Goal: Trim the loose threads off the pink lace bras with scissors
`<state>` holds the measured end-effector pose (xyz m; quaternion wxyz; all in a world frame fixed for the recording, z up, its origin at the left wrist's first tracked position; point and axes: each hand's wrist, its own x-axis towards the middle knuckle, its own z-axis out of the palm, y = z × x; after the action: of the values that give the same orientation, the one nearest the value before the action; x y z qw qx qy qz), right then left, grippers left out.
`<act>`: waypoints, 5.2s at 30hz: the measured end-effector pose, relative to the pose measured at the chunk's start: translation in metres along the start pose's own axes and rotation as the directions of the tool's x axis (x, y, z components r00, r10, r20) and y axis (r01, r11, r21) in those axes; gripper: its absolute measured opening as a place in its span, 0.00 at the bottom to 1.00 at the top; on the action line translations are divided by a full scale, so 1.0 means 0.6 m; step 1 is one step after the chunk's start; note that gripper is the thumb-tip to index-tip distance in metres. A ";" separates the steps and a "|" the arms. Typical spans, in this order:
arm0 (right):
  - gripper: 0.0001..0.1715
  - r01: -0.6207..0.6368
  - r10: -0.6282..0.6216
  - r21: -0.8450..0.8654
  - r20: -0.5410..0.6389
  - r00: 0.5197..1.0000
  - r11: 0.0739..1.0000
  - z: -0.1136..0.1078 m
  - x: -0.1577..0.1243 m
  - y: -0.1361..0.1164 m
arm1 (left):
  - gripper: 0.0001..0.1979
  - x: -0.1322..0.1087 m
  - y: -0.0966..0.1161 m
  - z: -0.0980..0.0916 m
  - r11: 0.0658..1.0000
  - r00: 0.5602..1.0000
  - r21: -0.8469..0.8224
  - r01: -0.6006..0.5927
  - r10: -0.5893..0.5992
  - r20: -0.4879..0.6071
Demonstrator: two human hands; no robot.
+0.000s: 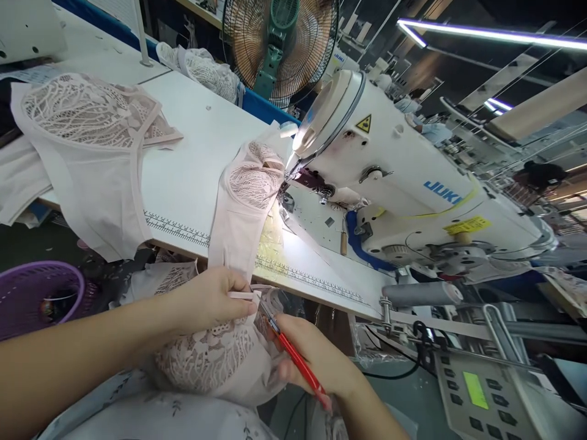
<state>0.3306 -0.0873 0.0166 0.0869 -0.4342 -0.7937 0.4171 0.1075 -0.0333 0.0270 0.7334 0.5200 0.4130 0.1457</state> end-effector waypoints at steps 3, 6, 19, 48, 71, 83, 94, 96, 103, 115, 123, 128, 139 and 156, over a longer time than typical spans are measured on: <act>0.39 -0.030 0.028 -0.066 -0.033 0.999 0.997 0.005 0.001 -0.003 | 0.12 0.002 0.005 -0.002 1.000 1.000 -0.017 0.010 -0.009 0.003; 0.38 -0.056 0.052 -0.084 -0.048 0.997 0.995 0.005 0.002 -0.010 | 0.10 0.000 0.011 -0.004 0.999 1.000 -0.050 0.019 -0.018 0.025; 0.31 -0.110 0.115 0.058 -0.084 0.990 0.992 0.027 0.001 -0.014 | 0.08 0.001 0.010 -0.011 0.968 0.995 -0.234 0.091 -0.078 0.064; 0.26 -0.091 0.039 -0.310 -0.168 0.985 0.946 -0.009 0.005 -0.020 | 0.09 -0.027 0.008 -0.045 0.991 0.992 0.070 -0.117 0.113 0.064; 0.28 -0.174 0.147 -0.203 -0.143 0.979 0.964 -0.011 0.003 -0.021 | 0.09 -0.028 0.009 -0.044 0.984 0.987 0.104 -0.145 0.151 -0.049; 0.26 -0.206 0.141 -0.234 -0.267 0.953 0.950 -0.005 0.002 -0.023 | 0.05 -0.031 0.005 -0.040 0.944 0.935 0.097 -0.316 0.327 -0.139; 0.15 -0.043 0.067 0.067 -0.413 0.908 0.997 0.071 0.047 -0.029 | 0.05 -0.033 -0.021 -0.036 0.923 0.870 -0.012 -0.384 0.358 -0.338; 0.13 -0.007 0.056 0.123 -0.395 0.917 0.992 0.080 0.047 -0.030 | 0.07 -0.033 -0.024 -0.034 0.929 0.877 -0.049 -0.367 0.328 -0.350; 0.15 -0.044 0.039 -0.001 -0.435 0.899 0.999 0.092 0.033 -0.029 | 0.11 -0.036 -0.032 -0.029 0.920 0.867 -0.102 -0.378 0.314 -0.387; 0.11 0.001 -0.036 -0.090 -0.384 0.923 0.996 0.111 -0.003 -0.037 | 0.11 -0.052 -0.050 -0.023 0.915 0.862 -0.151 -0.374 0.283 -0.422; 0.18 0.139 -0.256 -0.290 -0.416 0.872 0.947 0.122 -0.028 -0.049 | 0.13 -0.074 -0.063 -0.033 0.932 0.908 -0.187 -0.310 0.232 -0.350; 0.13 0.091 -0.217 -0.304 -0.411 0.886 0.948 0.125 -0.033 -0.052 | 0.15 -0.076 -0.066 -0.034 0.908 0.927 -0.306 -0.285 0.180 -0.331; 0.17 -0.121 0.102 -0.081 -0.208 0.973 0.989 0.053 -0.032 -0.047 | 0.09 -0.069 -0.044 -0.017 0.951 0.938 -0.165 -0.260 0.209 -0.276; 0.33 -0.108 0.093 -0.375 -0.058 0.994 0.921 -0.034 0.005 -0.049 | 0.10 -0.055 -0.014 -0.013 0.932 0.960 0.265 -0.246 0.271 -0.062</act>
<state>0.3209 -0.0811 0.0507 -0.0042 -0.4908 -0.8339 0.2522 0.0796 -0.0531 0.0336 0.6136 0.6521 0.3915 0.2120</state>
